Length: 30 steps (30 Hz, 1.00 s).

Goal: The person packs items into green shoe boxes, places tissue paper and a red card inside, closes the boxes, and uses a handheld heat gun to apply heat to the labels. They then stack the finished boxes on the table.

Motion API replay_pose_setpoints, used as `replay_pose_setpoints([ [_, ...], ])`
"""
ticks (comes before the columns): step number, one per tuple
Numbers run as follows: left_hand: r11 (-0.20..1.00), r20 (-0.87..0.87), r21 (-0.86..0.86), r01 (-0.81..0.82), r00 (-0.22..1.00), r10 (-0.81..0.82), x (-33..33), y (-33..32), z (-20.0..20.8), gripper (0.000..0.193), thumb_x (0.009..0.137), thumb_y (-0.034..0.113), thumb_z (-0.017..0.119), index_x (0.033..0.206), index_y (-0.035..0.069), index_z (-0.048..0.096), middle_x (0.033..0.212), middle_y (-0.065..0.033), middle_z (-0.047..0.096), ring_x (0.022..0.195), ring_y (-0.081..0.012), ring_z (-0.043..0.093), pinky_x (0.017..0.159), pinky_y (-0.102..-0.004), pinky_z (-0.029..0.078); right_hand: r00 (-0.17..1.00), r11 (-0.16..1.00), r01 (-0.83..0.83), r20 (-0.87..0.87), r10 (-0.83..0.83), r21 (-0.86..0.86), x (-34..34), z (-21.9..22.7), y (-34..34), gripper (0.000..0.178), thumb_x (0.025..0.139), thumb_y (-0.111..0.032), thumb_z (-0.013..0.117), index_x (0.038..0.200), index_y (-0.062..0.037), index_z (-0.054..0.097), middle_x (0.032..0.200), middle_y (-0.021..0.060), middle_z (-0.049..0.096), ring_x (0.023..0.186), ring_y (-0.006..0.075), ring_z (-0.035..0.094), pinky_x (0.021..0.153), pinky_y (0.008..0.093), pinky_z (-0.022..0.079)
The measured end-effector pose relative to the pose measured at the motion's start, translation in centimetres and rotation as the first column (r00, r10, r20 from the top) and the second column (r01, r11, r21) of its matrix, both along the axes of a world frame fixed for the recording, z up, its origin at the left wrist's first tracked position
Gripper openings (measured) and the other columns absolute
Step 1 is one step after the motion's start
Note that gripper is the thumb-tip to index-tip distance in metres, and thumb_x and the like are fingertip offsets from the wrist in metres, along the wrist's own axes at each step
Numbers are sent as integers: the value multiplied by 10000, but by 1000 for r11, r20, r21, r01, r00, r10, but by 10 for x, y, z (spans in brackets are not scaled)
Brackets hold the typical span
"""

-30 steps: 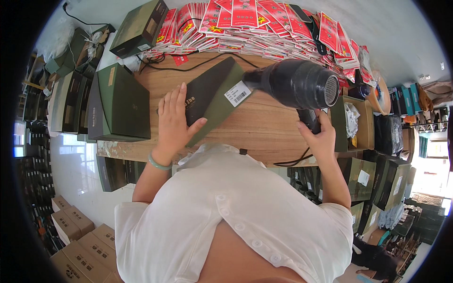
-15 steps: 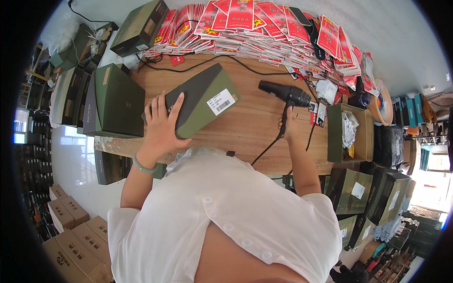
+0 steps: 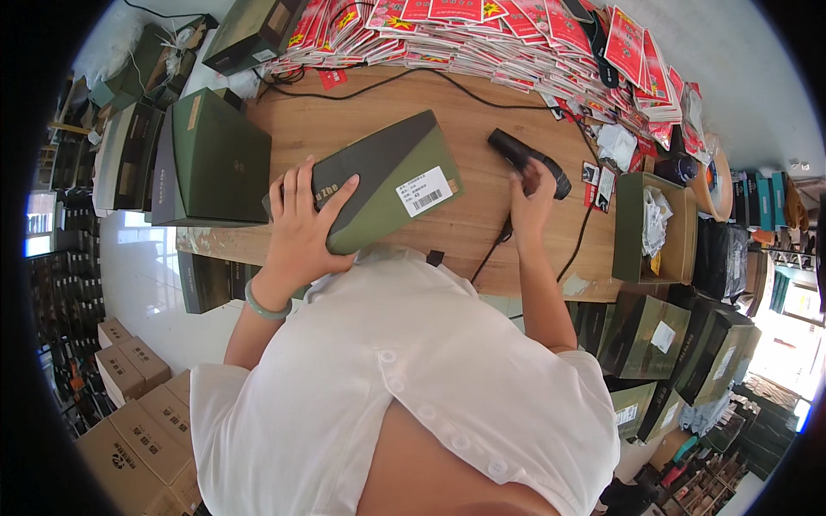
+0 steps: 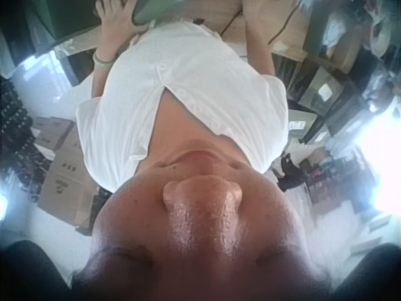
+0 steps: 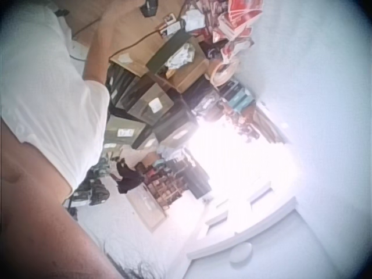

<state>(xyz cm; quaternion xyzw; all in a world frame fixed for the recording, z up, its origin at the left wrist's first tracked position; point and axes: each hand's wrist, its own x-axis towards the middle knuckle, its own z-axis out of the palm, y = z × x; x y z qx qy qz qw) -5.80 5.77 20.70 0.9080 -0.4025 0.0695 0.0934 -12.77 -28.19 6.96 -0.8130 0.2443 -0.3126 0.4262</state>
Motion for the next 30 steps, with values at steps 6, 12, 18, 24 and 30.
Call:
replay_pose_setpoints([
  [6,1000,-7,6,8,1000,-8,2,-3,1,939,530,369,792,1409,237,487,1440,-300,297,1269,-438,315,1059,-555,231,854,846,-511,23,520,-151,14,104,66,304,830,66,642,1105,-44,578,1058,112,509,868,219,619,784,322,513],
  [12,1000,-34,-21,6,999,-7,-3,3,-5,947,535,377,797,1416,240,479,1450,-301,283,1276,-437,310,1059,-566,231,828,814,-560,-72,556,-152,28,101,78,315,814,124,615,1087,-27,570,1019,106,494,820,204,615,739,321,521],
  [18,1000,-52,-28,8,999,-9,-5,5,-5,983,531,387,815,1435,248,455,1455,-307,274,1290,-439,301,1063,-573,229,819,793,-573,-190,542,-208,25,111,80,329,827,116,586,1120,-31,554,1035,125,490,845,245,617,747,344,524],
  [24,999,-66,-35,17,998,-19,-5,6,-6,1005,535,403,818,1451,256,430,1467,-312,259,1308,-440,290,1073,-581,218,821,762,-570,-248,514,-307,24,112,85,330,830,104,577,1124,-46,567,1034,119,501,832,246,624,725,347,521],
  [30,1000,-72,-16,9,997,-10,-4,6,-7,998,541,404,817,1450,258,431,1473,-312,254,1309,-438,291,1075,-583,217,810,732,-585,-281,514,-348,26,112,83,345,828,104,571,1133,-57,572,1029,116,501,806,232,625,708,347,520],
])
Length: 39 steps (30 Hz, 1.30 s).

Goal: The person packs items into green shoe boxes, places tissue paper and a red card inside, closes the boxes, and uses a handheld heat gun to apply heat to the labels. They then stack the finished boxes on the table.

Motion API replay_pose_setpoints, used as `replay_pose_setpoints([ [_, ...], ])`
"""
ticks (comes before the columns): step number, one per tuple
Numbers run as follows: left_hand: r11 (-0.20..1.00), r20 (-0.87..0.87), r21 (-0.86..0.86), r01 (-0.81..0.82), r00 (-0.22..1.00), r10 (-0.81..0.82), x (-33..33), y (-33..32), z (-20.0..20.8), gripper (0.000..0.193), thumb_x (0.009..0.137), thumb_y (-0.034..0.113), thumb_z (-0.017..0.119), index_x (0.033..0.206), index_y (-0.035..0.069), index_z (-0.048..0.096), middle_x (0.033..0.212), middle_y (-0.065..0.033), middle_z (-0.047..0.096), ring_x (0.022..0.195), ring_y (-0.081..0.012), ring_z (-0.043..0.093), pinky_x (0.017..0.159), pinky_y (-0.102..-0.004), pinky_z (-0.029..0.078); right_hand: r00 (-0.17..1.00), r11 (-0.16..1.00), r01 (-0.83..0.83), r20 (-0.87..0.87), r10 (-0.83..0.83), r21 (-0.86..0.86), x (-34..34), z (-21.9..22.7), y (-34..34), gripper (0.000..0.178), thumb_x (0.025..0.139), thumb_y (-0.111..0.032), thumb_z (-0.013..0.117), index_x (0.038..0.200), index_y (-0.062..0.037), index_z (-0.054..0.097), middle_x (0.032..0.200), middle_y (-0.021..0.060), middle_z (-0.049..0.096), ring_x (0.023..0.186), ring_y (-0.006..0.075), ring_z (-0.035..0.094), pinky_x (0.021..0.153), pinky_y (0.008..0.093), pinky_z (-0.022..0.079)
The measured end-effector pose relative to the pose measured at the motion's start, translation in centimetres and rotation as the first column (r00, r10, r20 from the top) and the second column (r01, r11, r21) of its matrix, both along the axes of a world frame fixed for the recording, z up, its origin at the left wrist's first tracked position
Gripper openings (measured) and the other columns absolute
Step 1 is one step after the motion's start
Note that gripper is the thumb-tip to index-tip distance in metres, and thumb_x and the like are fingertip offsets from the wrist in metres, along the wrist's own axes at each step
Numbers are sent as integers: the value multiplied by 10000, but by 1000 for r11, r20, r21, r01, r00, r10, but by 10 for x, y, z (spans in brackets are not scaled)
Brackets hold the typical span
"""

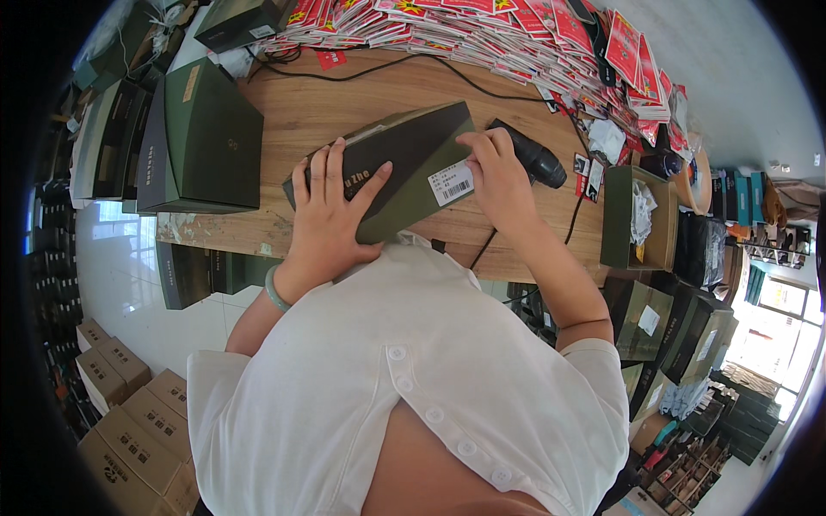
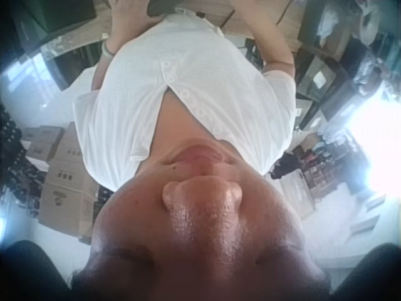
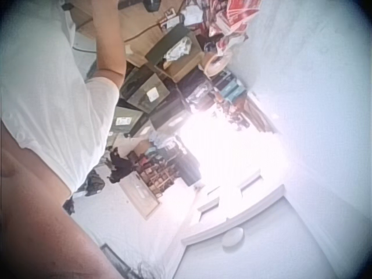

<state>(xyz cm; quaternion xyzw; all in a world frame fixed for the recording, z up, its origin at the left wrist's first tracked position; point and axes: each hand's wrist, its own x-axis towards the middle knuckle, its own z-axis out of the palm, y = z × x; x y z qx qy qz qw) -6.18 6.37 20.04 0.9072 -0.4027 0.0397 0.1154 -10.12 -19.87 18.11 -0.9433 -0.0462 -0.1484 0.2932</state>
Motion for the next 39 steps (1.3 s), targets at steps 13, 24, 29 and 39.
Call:
replay_pose_setpoints([
  [13,1000,35,-23,-2,999,2,3,0,1,991,528,405,806,1438,255,445,1449,-302,286,1275,-436,317,1071,-576,226,984,964,175,-10,-177,201,-7,5,-2,237,825,22,649,1054,-38,632,1035,139,511,908,316,572,783,379,487],
  [24,1000,31,-28,15,999,-14,5,0,0,1003,517,407,813,1438,255,447,1452,-304,277,1277,-434,307,1067,-575,224,971,970,232,84,-225,-77,-1,-17,9,65,826,-34,649,873,-18,608,951,129,571,913,340,559,802,424,461],
  [29,1000,31,-8,2,1000,-1,5,1,0,1010,518,408,815,1445,259,441,1456,-301,270,1281,-438,302,1070,-572,221,979,979,202,-15,-203,-37,-4,-10,9,63,841,4,599,899,-14,582,953,146,569,918,363,544,807,436,449],
  [39,1000,37,-14,-4,999,5,5,0,-2,1031,510,420,819,1451,259,430,1454,-307,276,1279,-441,306,1071,-577,220,979,914,191,-138,-151,359,-12,8,4,170,820,-14,671,974,4,601,955,137,534,884,306,603,775,380,495],
])
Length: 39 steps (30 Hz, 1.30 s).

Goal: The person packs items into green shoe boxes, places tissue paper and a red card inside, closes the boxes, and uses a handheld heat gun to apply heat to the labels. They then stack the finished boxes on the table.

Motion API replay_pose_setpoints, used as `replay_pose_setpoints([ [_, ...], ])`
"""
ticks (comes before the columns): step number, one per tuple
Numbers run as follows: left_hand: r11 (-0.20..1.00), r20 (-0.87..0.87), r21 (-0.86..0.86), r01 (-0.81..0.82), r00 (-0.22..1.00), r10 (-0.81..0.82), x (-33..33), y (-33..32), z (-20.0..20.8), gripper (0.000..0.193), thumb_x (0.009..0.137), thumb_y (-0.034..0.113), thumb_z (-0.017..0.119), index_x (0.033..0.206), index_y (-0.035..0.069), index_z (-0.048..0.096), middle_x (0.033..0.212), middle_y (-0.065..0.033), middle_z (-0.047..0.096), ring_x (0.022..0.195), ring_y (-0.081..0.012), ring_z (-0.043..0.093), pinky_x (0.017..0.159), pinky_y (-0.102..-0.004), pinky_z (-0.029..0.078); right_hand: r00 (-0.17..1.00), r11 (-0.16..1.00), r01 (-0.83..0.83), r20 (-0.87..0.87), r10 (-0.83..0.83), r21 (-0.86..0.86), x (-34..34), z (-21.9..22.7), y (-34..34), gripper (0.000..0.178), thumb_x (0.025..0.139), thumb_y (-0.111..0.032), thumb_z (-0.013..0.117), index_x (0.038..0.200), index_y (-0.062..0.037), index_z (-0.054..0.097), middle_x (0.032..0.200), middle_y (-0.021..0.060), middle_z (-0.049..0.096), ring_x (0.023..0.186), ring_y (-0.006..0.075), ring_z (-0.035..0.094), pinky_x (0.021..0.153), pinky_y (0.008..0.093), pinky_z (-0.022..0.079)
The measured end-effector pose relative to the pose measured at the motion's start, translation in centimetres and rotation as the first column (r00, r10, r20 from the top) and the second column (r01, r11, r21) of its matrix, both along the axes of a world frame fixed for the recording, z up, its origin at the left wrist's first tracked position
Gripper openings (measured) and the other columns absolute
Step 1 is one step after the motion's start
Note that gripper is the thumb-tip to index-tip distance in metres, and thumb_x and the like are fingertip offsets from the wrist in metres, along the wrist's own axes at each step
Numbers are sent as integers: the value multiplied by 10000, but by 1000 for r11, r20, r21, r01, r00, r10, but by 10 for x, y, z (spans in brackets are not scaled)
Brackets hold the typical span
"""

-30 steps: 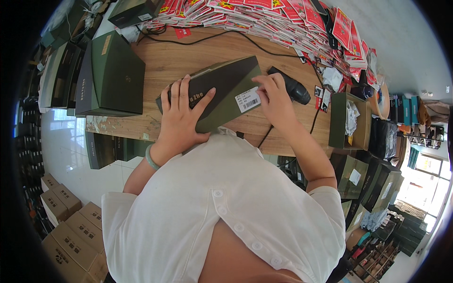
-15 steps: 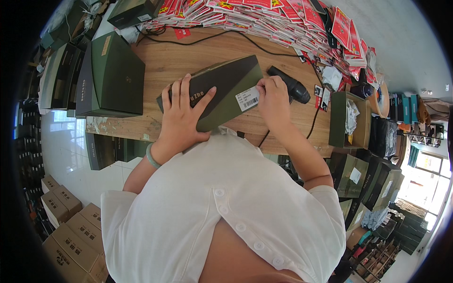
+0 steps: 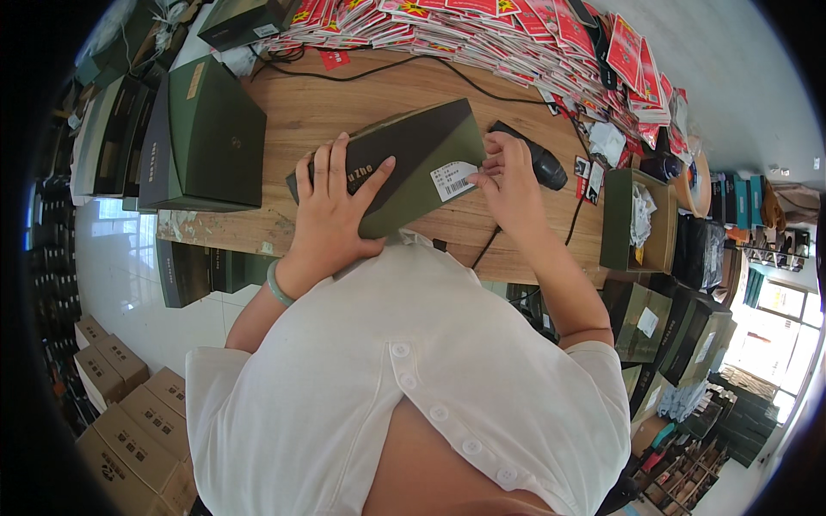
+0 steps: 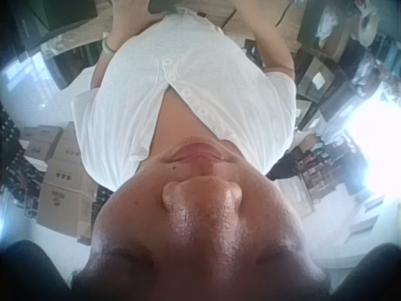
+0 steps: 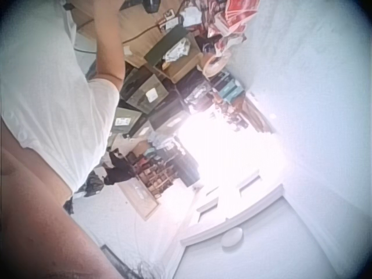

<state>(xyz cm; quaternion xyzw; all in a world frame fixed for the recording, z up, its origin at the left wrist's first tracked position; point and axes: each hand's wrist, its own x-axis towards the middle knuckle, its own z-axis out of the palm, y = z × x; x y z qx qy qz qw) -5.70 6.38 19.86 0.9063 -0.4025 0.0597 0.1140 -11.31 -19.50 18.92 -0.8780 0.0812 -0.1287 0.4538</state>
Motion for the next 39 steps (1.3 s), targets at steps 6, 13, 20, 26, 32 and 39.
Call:
replay_pose_setpoints([
  [6,1000,-3,23,8,1000,-8,-1,-1,1,1028,520,422,816,1456,260,423,1458,-310,271,1280,-442,305,1067,-579,225,993,941,-108,11,118,-320,5,-9,-13,174,802,-20,694,969,-2,650,961,115,605,841,279,629,731,355,518],
  [13,1000,-2,8,5,1000,-5,1,-1,0,1025,526,426,815,1458,265,422,1459,-311,272,1276,-444,306,1064,-577,226,991,947,-119,-94,95,-299,2,5,-8,86,845,-82,644,862,-5,609,911,138,620,852,355,617,736,432,500],
  [20,1000,0,-1,2,1000,-2,0,-2,0,1016,518,410,812,1449,261,435,1448,-313,284,1269,-442,315,1064,-573,227,973,939,-224,-109,202,-261,-1,7,-21,66,826,-10,650,871,2,604,1023,147,678,984,292,658,777,379,526],
  [26,1000,-1,0,-4,1000,4,0,-3,0,999,526,397,804,1446,260,440,1451,-310,283,1271,-439,314,1069,-573,223,950,949,-307,-88,301,-70,-5,8,-31,87,807,47,604,881,18,570,1116,173,645,976,327,635,788,386,514],
  [32,1000,7,0,-12,1000,12,2,-4,1,986,527,385,799,1441,264,448,1453,-302,285,1275,-438,311,1073,-573,218,923,924,-383,-56,382,-3,-5,3,-43,117,791,96,569,876,17,556,1210,143,620,1008,303,625,811,357,513],
  [39,1000,-25,-13,-24,999,23,2,-8,4,982,504,350,796,1426,255,471,1441,-304,294,1273,-437,316,1073,-567,220,884,881,-464,-7,467,93,-9,-5,-50,195,790,204,481,880,37,524,1302,192,559,1191,297,585,1031,356,487],
])
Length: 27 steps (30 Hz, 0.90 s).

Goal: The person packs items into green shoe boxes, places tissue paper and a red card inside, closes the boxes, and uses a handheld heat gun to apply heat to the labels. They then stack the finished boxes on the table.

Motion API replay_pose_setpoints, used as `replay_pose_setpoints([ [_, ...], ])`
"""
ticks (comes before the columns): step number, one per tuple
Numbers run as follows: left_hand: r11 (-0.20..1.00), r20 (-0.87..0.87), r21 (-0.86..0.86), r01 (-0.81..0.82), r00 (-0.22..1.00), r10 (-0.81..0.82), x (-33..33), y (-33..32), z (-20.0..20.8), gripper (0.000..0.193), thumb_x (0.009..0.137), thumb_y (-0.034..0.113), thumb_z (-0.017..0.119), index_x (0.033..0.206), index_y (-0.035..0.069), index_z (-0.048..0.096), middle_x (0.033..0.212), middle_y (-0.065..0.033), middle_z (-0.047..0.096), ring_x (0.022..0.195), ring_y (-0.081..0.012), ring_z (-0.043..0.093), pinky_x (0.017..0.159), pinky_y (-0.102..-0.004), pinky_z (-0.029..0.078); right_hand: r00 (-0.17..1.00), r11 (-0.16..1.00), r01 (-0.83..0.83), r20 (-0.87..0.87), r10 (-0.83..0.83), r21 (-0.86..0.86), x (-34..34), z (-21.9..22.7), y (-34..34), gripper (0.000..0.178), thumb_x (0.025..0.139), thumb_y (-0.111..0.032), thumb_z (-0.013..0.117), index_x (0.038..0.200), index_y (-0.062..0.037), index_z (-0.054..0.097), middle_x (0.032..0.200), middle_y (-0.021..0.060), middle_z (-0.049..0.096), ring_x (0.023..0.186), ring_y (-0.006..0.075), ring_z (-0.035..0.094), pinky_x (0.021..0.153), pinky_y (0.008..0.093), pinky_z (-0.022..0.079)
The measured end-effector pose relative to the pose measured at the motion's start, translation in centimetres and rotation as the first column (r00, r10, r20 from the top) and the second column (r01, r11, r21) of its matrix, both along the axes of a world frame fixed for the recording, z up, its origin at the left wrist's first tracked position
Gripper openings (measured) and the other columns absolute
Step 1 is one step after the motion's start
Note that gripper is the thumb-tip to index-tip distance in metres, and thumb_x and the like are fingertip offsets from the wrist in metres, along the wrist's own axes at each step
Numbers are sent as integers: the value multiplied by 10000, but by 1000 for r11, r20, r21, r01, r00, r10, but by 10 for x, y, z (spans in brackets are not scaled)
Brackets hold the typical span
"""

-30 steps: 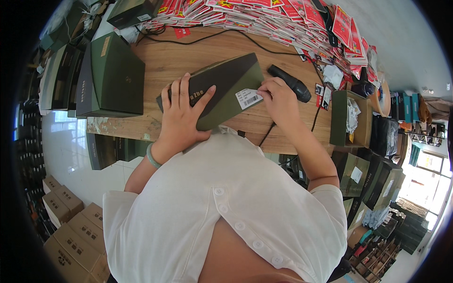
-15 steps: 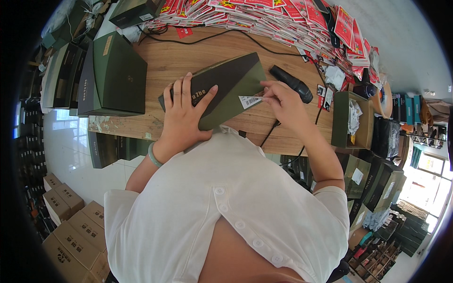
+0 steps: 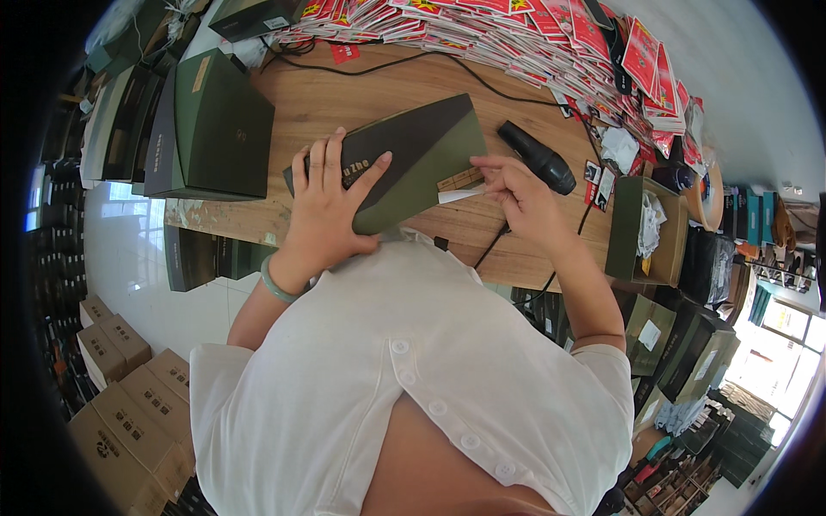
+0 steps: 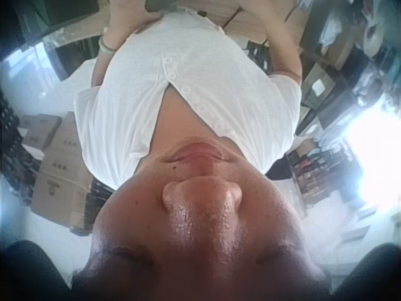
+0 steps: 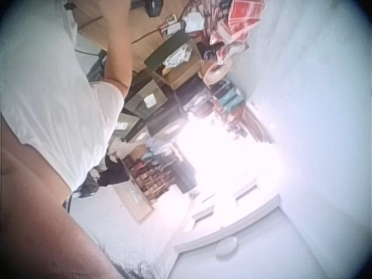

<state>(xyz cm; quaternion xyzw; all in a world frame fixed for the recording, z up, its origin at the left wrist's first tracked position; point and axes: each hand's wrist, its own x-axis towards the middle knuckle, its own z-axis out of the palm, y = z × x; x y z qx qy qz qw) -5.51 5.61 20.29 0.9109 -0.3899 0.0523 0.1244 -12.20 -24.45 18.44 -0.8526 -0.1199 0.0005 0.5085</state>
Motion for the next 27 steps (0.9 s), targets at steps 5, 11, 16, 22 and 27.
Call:
replay_pose_setpoints([
  [5,1000,27,17,-5,1000,4,2,-2,2,985,505,368,799,1428,248,476,1441,-298,295,1274,-441,321,1077,-561,223,998,991,-3,59,-5,137,-1,-10,-6,186,846,177,459,933,18,496,1369,207,496,1215,321,569,1030,382,485],
  [11,1000,54,-17,-4,999,5,26,-9,3,957,527,397,777,1423,247,478,1402,-296,332,1241,-443,341,1054,-560,234,970,835,208,5,-244,509,-13,-37,-15,111,947,24,540,1010,-34,469,1421,188,420,1228,302,553,992,379,502],
  [16,998,132,-7,-69,989,70,80,-40,-14,972,584,473,782,1462,274,415,1392,-296,345,1288,-453,328,1049,-563,233,898,692,395,-94,-430,605,-35,-57,2,219,935,-35,619,1050,-69,437,1394,178,429,1186,273,575,947,360,508],
  [22,999,162,16,49,986,-51,169,-102,-30,957,640,627,739,1459,251,417,1434,-308,338,1317,-456,326,1075,-599,217,861,624,452,-130,-492,638,-49,-64,42,239,943,-86,624,1080,-105,430,1399,163,443,1180,215,548,974,339,463],
  [27,745,210,-636,202,974,-85,222,-121,-38,660,863,395,668,1434,158,437,1417,-212,438,1302,-368,411,1131,-499,238,822,621,511,-128,-554,595,-55,-54,64,237,948,-80,609,1097,-96,426,1397,167,432,1203,267,553,981,365,470],
])
